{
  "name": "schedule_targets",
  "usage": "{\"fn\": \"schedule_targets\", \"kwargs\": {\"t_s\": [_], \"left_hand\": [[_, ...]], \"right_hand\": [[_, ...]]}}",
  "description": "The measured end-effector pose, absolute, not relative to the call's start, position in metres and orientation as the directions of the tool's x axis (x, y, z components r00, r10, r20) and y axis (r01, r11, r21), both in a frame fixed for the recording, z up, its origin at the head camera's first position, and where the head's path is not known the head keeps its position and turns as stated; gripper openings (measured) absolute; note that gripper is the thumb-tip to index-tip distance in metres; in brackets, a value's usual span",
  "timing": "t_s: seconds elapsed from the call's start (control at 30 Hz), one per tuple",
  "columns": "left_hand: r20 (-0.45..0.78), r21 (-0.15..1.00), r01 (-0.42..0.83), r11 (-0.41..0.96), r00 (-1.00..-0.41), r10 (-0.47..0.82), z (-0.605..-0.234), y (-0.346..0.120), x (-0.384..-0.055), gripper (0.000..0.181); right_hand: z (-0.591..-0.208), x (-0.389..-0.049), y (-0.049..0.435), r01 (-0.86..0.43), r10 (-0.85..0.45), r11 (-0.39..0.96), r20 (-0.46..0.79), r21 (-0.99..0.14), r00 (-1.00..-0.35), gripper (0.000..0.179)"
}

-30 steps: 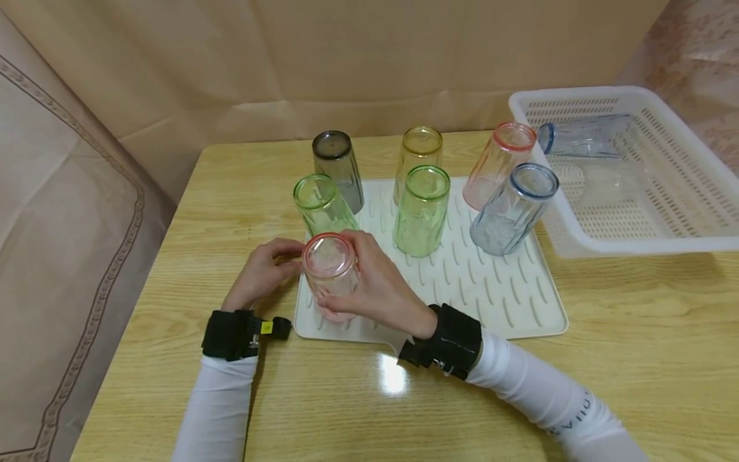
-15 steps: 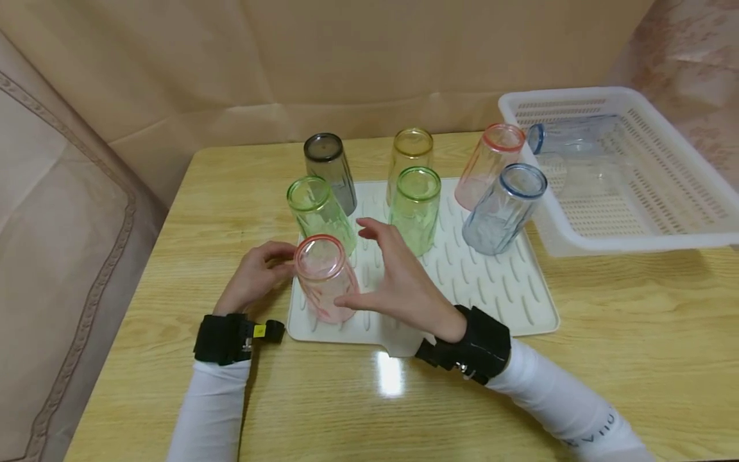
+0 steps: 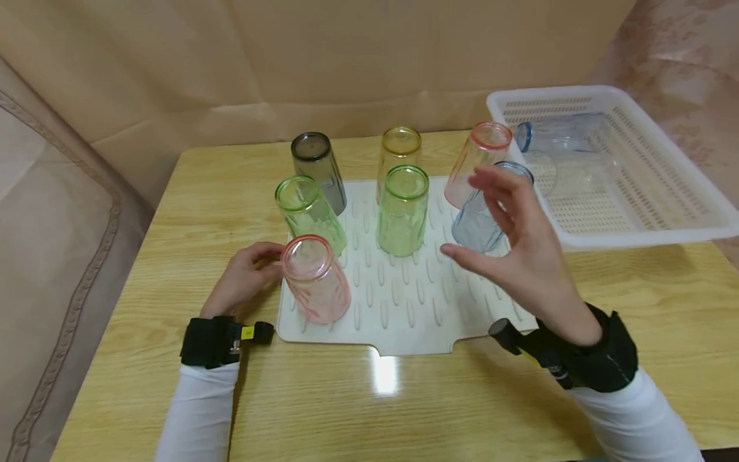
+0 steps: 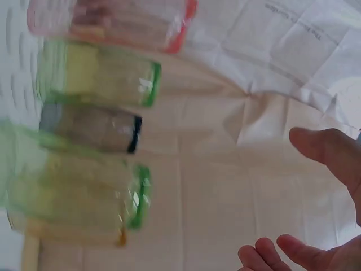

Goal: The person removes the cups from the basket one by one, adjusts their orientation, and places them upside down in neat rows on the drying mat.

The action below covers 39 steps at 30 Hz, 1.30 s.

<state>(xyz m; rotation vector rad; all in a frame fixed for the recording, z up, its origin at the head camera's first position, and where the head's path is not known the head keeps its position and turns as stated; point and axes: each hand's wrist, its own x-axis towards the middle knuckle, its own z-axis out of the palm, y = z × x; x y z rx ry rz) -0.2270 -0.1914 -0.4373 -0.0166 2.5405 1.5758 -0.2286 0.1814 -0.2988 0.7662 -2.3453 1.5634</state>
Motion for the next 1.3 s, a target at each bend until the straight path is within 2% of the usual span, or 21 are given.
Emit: {"fn": "schedule_targets", "kwargs": {"t_s": [0.13, 0.3, 0.5, 0.67, 0.77, 0.9, 1.07, 1.2, 1.3], "left_hand": [[-0.129, 0.886, -0.083, 0.457, -0.989, 0.07, -0.437, -0.194, -0.225, 0.04], [-0.122, 0.878, -0.075, 0.473, -0.99, 0.07, -0.438, -0.199, -0.222, 0.039], [-0.162, 0.873, -0.117, 0.474, -0.985, 0.055, -0.436, -0.199, -0.222, 0.04], [-0.172, 0.867, -0.123, 0.483, -0.983, 0.058, -0.436, -0.199, -0.222, 0.042], [-0.159, 0.871, -0.11, 0.48, -0.985, 0.062, -0.436, -0.199, -0.222, 0.041], [-0.15, 0.871, -0.1, 0.482, -0.987, 0.066, -0.437, -0.199, -0.22, 0.041], [-0.157, 0.876, -0.112, 0.469, -0.986, 0.059, -0.438, -0.198, -0.217, 0.042], [-0.173, 0.876, -0.129, 0.465, -0.984, 0.052, -0.438, -0.196, -0.216, 0.043], [-0.173, 0.875, -0.131, 0.467, -0.984, 0.048, -0.437, -0.195, -0.216, 0.043]], "right_hand": [[-0.285, -0.235, 0.199, -0.56, -0.253, 0.34, 0.5, -0.755, -0.828, 0.078], [-0.282, -0.241, 0.213, -0.541, -0.239, 0.381, 0.486, -0.75, -0.841, 0.074], [-0.272, -0.252, 0.233, -0.444, -0.157, 0.402, 0.418, -0.801, -0.895, 0.06], [-0.26, -0.274, 0.256, -0.353, -0.072, 0.314, 0.348, -0.881, -0.935, 0.042], [-0.252, -0.293, 0.269, -0.268, -0.018, 0.386, 0.283, -0.883, -0.959, 0.036], [-0.248, -0.32, 0.287, -0.129, 0.023, 0.573, 0.173, -0.809, -0.985, 0.042], [-0.255, -0.345, 0.309, -0.015, 0.044, 0.687, 0.062, -0.726, -0.997, 0.059], [-0.264, -0.361, 0.327, 0.018, 0.035, 0.728, 0.011, -0.685, -0.999, 0.062], [-0.268, -0.371, 0.341, -0.041, -0.059, 0.779, -0.008, -0.625, -0.998, 0.062]]}}
